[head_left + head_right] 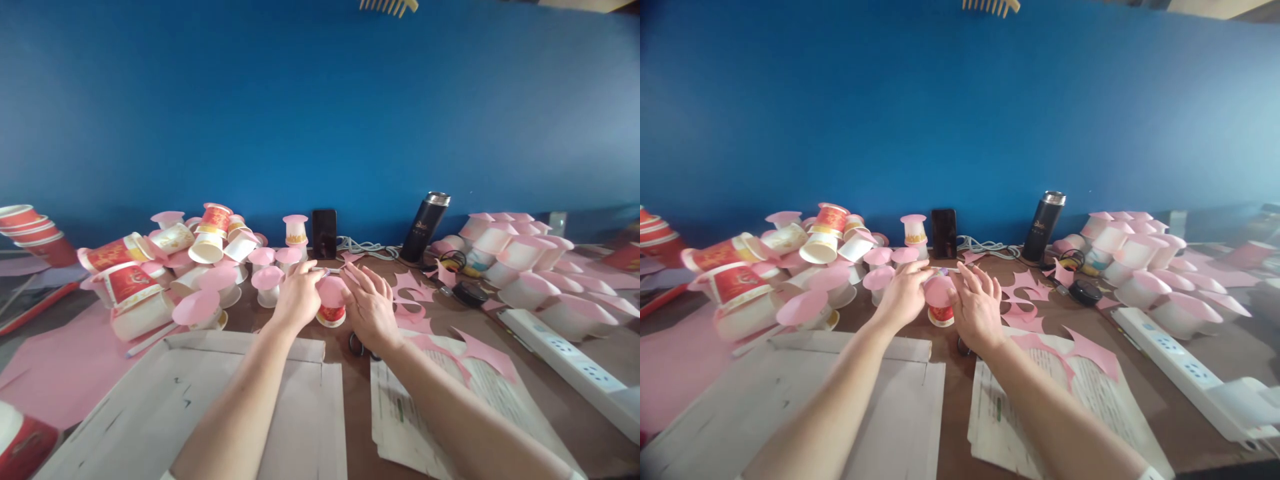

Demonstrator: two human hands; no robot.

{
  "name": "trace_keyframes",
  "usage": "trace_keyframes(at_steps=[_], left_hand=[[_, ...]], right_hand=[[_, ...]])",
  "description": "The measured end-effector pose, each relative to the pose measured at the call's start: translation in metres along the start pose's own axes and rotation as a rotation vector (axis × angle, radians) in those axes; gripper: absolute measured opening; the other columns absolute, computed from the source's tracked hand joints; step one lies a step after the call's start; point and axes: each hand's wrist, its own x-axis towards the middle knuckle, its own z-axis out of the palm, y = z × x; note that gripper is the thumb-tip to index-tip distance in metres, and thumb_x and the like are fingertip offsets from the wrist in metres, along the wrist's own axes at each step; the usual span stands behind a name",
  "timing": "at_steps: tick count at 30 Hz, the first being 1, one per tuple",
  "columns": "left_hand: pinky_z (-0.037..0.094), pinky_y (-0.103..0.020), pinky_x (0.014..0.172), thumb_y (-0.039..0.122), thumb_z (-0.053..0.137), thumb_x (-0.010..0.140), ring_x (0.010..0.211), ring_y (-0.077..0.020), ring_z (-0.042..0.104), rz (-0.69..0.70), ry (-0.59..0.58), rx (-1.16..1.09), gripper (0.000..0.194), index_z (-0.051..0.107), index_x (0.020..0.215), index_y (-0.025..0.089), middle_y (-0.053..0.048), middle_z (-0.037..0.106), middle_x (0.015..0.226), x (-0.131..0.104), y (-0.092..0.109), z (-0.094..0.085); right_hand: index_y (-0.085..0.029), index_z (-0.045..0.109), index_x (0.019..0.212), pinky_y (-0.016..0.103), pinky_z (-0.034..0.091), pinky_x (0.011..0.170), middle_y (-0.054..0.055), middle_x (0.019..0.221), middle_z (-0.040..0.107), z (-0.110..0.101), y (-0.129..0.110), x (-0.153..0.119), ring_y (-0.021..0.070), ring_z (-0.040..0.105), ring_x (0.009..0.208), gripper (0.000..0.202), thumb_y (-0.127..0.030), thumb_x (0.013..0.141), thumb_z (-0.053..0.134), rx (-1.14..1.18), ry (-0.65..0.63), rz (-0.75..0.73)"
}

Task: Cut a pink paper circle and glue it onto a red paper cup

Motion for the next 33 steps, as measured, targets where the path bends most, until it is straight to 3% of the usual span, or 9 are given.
trace_keyframes(at_steps=[3,7,27,30,33], left_hand=[[0.031,-0.052,0.106,0.011,0.043,0.084,0.129,-0.0302,0.039,0.090,-0.055,0.197,0.038,0.070,0.108,0.024,-0.006,0.053,0.137,-0.005,0.008,-0.005],[0.026,-0.057,0.106,0.016,0.042,0.087,0.130,-0.0312,0.036,0.118,-0.077,0.289,0.037,0.070,0.107,0.028,-0.004,0.053,0.138,-0.007,0.013,-0.005],[0.019,-0.065,0.106,0.014,0.045,0.084,0.133,-0.0347,0.033,0.112,-0.064,0.279,0.034,0.072,0.098,0.027,-0.004,0.051,0.139,-0.009,0.018,-0.007],[0.023,-0.062,0.107,0.011,0.045,0.082,0.132,-0.0343,0.035,0.099,-0.092,0.263,0.037,0.072,0.102,0.026,-0.004,0.052,0.139,-0.007,0.015,-0.011],[0.034,-0.047,0.107,0.007,0.041,0.082,0.127,-0.0279,0.044,0.057,-0.069,0.182,0.044,0.066,0.116,0.020,-0.006,0.054,0.136,-0.003,0.008,-0.016]], right_hand=[[-0.036,0.053,0.129,0.056,0.021,0.109,-0.006,0.146,0.042,-0.002,-0.002,-0.002,0.0272,0.031,0.135,0.038,-0.039,0.097,0.032,-0.040,-0.038,-0.028],[-0.036,0.056,0.125,0.056,0.020,0.109,-0.006,0.143,0.046,0.000,-0.002,-0.003,0.0266,0.033,0.134,0.036,-0.038,0.097,0.033,-0.041,-0.029,-0.034],[-0.035,0.055,0.128,0.060,0.018,0.108,-0.004,0.144,0.046,0.000,-0.001,0.002,0.0287,0.031,0.134,0.039,-0.045,0.096,0.033,-0.034,-0.052,-0.046],[-0.035,0.058,0.123,0.059,0.020,0.108,-0.004,0.142,0.048,0.000,0.001,0.004,0.0282,0.033,0.134,0.038,-0.045,0.096,0.034,-0.005,-0.048,-0.041],[-0.033,0.057,0.125,0.053,0.028,0.107,-0.003,0.140,0.051,0.000,0.008,0.005,0.0257,0.038,0.131,0.038,-0.043,0.097,0.033,0.076,-0.002,0.016]])
